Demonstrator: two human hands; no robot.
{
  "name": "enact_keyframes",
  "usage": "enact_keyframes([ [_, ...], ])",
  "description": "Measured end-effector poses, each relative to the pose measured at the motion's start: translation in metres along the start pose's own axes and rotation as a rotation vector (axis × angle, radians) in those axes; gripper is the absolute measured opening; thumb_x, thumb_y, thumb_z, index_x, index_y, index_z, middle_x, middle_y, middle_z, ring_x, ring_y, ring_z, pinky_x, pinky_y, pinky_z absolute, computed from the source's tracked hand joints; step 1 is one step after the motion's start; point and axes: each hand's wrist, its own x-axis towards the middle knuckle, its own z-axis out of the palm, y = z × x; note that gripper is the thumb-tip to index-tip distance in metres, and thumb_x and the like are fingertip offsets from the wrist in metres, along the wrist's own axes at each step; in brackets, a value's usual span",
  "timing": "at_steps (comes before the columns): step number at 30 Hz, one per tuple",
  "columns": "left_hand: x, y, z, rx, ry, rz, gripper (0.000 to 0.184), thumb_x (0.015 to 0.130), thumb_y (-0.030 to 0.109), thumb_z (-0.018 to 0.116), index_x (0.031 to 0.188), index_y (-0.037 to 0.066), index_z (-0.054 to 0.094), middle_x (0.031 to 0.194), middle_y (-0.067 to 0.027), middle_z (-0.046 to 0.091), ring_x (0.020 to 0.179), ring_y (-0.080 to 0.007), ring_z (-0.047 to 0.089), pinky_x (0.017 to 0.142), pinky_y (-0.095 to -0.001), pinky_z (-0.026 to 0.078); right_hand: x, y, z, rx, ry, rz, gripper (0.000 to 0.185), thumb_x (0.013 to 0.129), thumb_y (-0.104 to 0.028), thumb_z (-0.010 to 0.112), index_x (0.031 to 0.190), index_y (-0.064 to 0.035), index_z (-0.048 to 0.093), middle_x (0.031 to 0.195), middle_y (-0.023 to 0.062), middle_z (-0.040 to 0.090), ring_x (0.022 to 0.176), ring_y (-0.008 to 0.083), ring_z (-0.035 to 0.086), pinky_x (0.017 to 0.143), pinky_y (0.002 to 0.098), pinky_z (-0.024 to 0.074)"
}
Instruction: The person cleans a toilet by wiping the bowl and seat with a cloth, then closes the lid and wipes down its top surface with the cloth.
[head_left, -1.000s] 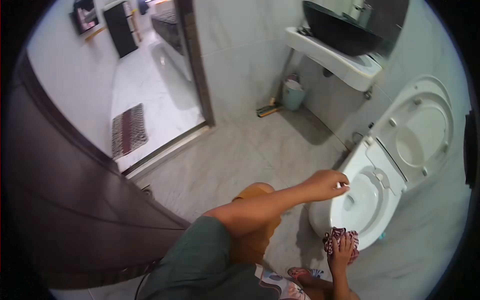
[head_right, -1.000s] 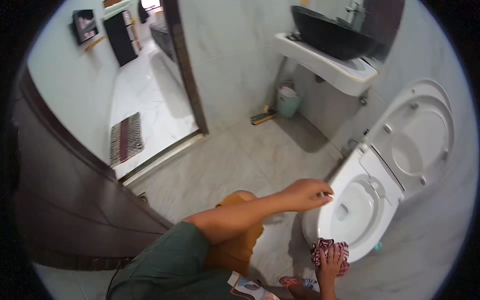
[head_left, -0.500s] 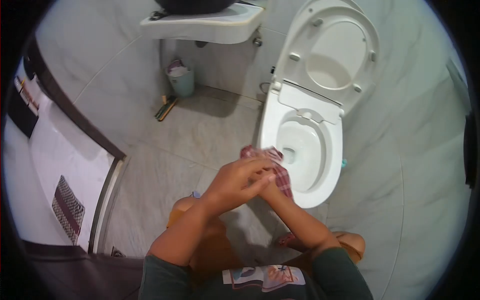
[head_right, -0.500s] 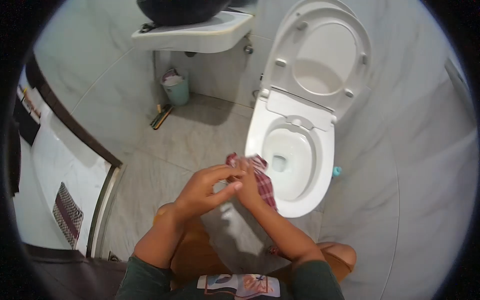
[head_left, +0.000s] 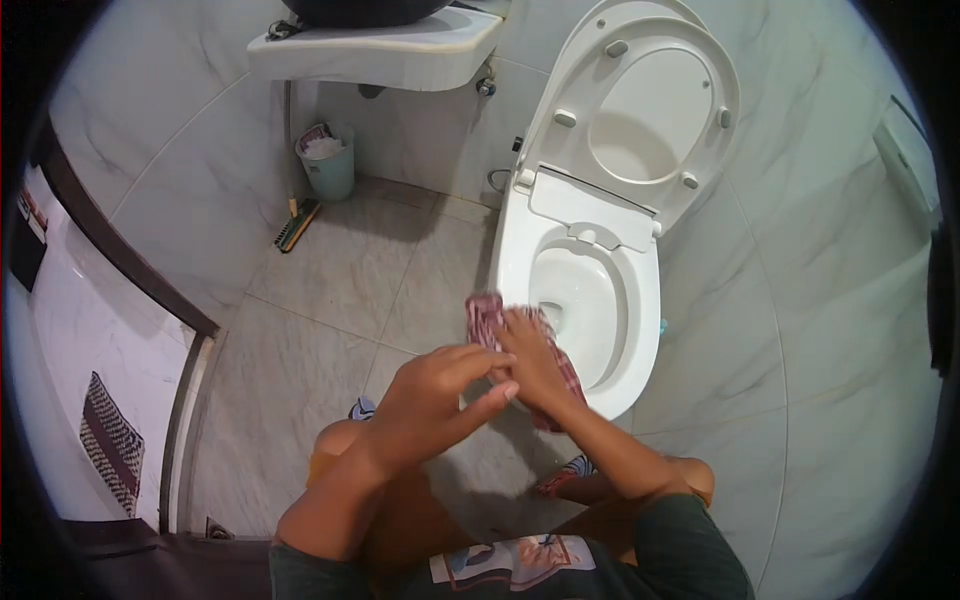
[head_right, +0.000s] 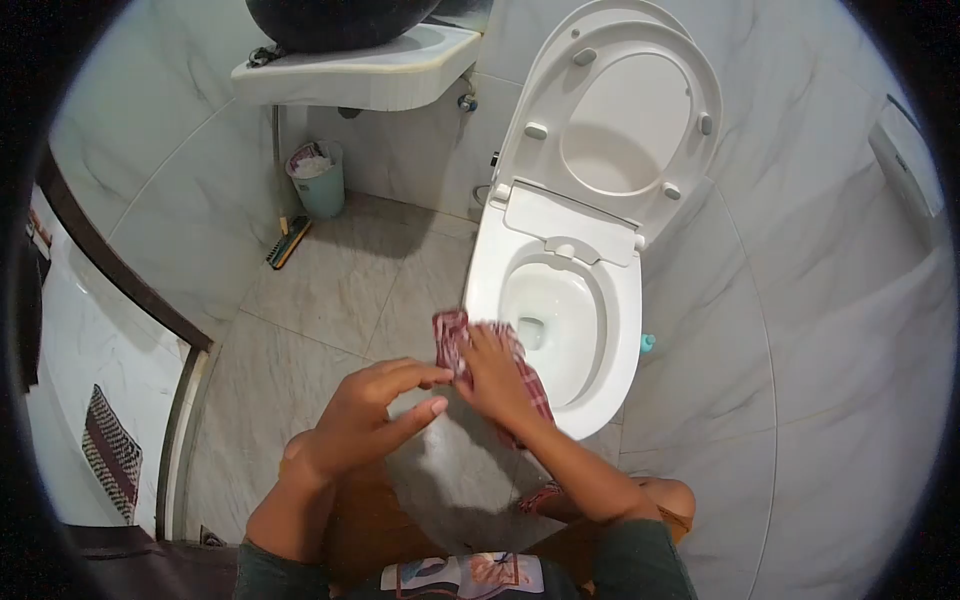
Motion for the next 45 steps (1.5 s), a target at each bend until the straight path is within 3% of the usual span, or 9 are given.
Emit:
enact_keyframes([
  [7, -0.011, 0.004, -0.008, -0.004, -0.152, 0.071, 0.031, 0.080, 0.021, 0.067, 0.105, 0.005, 0.061, 0.097, -0.0125, 0.064, 0.088, -0.0300, 0.061, 0.074, -0.0344, 0.048, -0.046, -0.004, -0.027, -0.016, -0.266, -0.072, 0.066, 0.067, -0.018, 0.068, 0.127, -0.0052, 0.045, 0.138, 0.0220, 0.034, 0.131, 0.0405, 0.029, 0.108, 0.0523, 0.0204],
  [18, 0.024, -0.058, 0.033, 0.047, -0.143, -0.032, 0.039, 0.088, 0.031, 0.057, 0.113, 0.003, 0.056, 0.110, -0.0164, 0.058, 0.096, -0.0294, 0.057, 0.080, -0.0354, 0.046, 0.160, 0.104, 0.025, -0.021, 0.148, 0.176, 0.056, 0.071, -0.028, 0.063, 0.122, -0.0051, 0.054, 0.134, 0.0159, 0.044, 0.129, 0.0331, 0.033, 0.109, 0.0528, 0.0163],
  [19, 0.034, -0.065, 0.035, -0.075, -0.179, -0.188, 0.040, 0.087, 0.031, 0.058, 0.116, 0.003, 0.055, 0.113, -0.0147, 0.057, 0.103, -0.0265, 0.054, 0.086, -0.0346, 0.043, 0.172, 0.119, 0.032, -0.104, 0.197, 0.207, 0.056, 0.073, -0.030, 0.063, 0.121, -0.0045, 0.053, 0.133, 0.0164, 0.044, 0.129, 0.0323, 0.033, 0.108, 0.0530, 0.0169],
  [24, 0.048, -0.112, 0.059, -0.174, -0.083, -0.414, 0.045, 0.086, 0.032, 0.060, 0.120, 0.003, 0.053, 0.119, -0.0145, 0.054, 0.111, -0.0229, 0.050, 0.092, -0.0333, 0.039, 0.175, 0.111, 0.044, -0.233, 0.382, 0.317, 0.058, 0.074, -0.031, 0.063, 0.125, -0.0056, 0.049, 0.134, 0.0171, 0.042, 0.129, 0.0331, 0.033, 0.107, 0.0531, 0.0182],
  [27, 0.040, -0.106, 0.067, -0.161, -0.034, -0.443, 0.044, 0.086, 0.030, 0.060, 0.120, 0.003, 0.053, 0.120, -0.0162, 0.053, 0.113, -0.0265, 0.049, 0.094, -0.0367, 0.038, 0.132, 0.076, 0.037, -0.124, 0.199, 0.219, 0.059, 0.074, -0.029, 0.063, 0.125, -0.0048, 0.048, 0.135, 0.0187, 0.041, 0.129, 0.0351, 0.033, 0.107, 0.0526, 0.0179],
  [29, 0.021, -0.081, 0.077, 0.250, 0.071, 0.170, 0.047, 0.081, 0.028, 0.063, 0.119, 0.002, 0.052, 0.121, -0.0216, 0.050, 0.104, -0.0332, 0.050, 0.091, -0.0423, 0.037, 0.082, 0.055, 0.031, -0.039, 0.110, 0.084, 0.060, 0.073, -0.026, 0.064, 0.126, -0.0047, 0.048, 0.136, 0.0200, 0.038, 0.129, 0.0361, 0.032, 0.107, 0.0526, 0.0186],
  [33, -0.013, -0.003, 0.068, -0.047, -0.443, 0.133, 0.049, 0.083, 0.034, 0.059, 0.117, 0.000, 0.051, 0.131, -0.0227, 0.040, 0.120, -0.0383, 0.039, 0.098, -0.0470, 0.032, -0.021, 0.008, -0.008, 0.017, -0.209, -0.035, 0.060, 0.071, -0.017, 0.066, 0.128, -0.0061, 0.047, 0.141, 0.0184, 0.032, 0.134, 0.0348, 0.026, 0.107, 0.0532, 0.0203],
  [37, -0.033, 0.004, 0.059, 0.017, -0.507, 0.253, 0.049, 0.086, 0.038, 0.054, 0.118, 0.001, 0.050, 0.136, -0.0221, 0.035, 0.128, -0.0365, 0.033, 0.102, -0.0493, 0.028, -0.034, 0.002, -0.021, 0.026, -0.337, -0.083, 0.067, 0.068, -0.013, 0.067, 0.131, -0.0097, 0.044, 0.143, 0.0167, 0.029, 0.134, 0.0358, 0.025, 0.106, 0.0564, 0.0211],
  [45, -0.009, -0.007, 0.035, 0.134, -0.503, 0.086, 0.047, 0.088, 0.037, 0.055, 0.123, 0.006, 0.048, 0.138, -0.0190, 0.036, 0.128, -0.0365, 0.034, 0.102, -0.0532, 0.028, 0.141, 0.077, 0.028, 0.040, 0.061, -0.003, 0.049, 0.071, -0.024, 0.063, 0.115, -0.0032, 0.057, 0.125, 0.0196, 0.051, 0.124, 0.0348, 0.040, 0.109, 0.0468, 0.0200],
])
